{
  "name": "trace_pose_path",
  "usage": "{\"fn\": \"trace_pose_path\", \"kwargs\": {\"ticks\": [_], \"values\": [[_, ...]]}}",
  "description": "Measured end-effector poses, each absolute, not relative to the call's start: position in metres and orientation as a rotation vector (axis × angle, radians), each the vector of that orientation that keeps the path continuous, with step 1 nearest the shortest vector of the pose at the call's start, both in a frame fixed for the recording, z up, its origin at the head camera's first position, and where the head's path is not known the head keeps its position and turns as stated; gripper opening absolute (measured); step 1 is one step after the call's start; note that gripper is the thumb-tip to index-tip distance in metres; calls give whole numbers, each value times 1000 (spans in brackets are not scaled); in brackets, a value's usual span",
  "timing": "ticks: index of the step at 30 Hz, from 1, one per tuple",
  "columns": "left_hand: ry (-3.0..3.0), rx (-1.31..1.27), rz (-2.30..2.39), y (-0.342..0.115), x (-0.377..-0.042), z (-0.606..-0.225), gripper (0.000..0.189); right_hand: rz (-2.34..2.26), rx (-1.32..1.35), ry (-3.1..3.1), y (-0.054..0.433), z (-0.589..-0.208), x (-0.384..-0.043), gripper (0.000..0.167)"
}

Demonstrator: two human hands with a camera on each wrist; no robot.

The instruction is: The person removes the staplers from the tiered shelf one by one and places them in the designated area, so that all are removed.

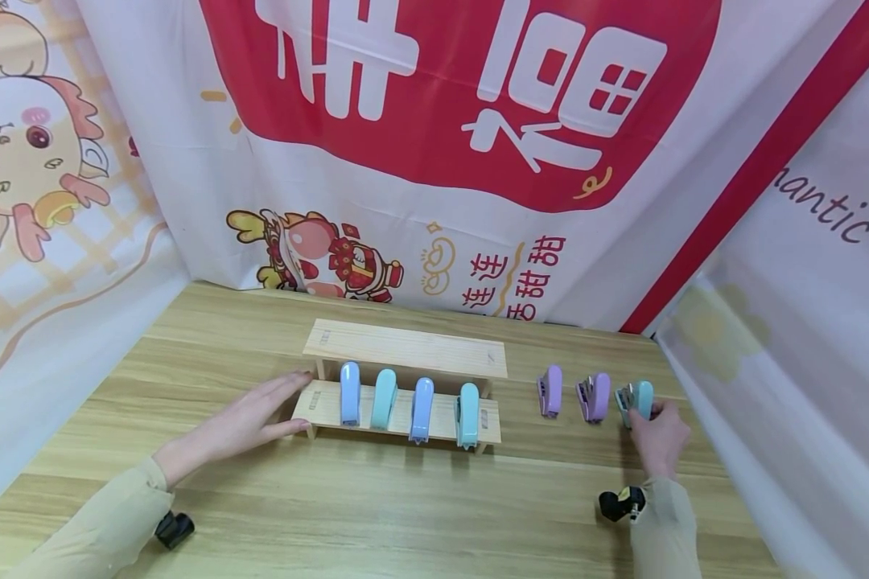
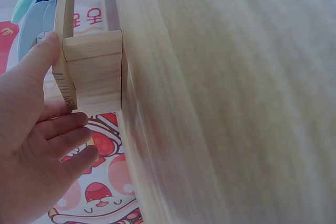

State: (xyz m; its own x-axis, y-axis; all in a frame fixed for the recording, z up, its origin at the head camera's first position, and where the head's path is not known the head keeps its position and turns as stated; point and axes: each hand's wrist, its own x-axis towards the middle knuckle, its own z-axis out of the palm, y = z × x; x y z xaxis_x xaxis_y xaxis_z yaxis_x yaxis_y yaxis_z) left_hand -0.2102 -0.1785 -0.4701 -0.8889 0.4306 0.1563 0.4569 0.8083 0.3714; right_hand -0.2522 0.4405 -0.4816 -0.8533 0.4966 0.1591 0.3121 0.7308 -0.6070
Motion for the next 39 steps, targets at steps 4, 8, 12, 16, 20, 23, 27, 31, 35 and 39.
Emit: {"fn": "trace_pose_path", "kwargs": {"ticks": [4,8,12,16,20,23,27,31,35,39], "values": [[-2930,-716,-631,-178,-210,-470,82,840,-632,-2637,441,-481,-250,44],[-2924,-716,-630,-179,-210,-469,82,834,-613,-2646,442,-480,-249,46],[-2918,-725,-624,-179,-210,-468,83,814,-555,-2598,441,-475,-245,43],[-2905,-738,-623,-179,-210,-467,82,797,-556,-2575,439,-467,-240,42],[-2898,-745,-622,-179,-210,-467,80,810,-591,-2581,437,-460,-235,46],[-2895,-751,-628,-179,-210,-468,79,806,-589,-2580,433,-456,-231,46],[-2883,-759,-643,-179,-210,-469,77,810,-554,-2588,425,-448,-223,47],[-2874,-761,-641,-179,-211,-469,78,816,-508,-2596,412,-438,-215,47],[-2882,-757,-635,-180,-212,-470,80,789,-450,-2579,398,-431,-209,44],[-2883,-757,-638,-180,-212,-470,80,773,-380,-2524,384,-429,-203,39]]}}
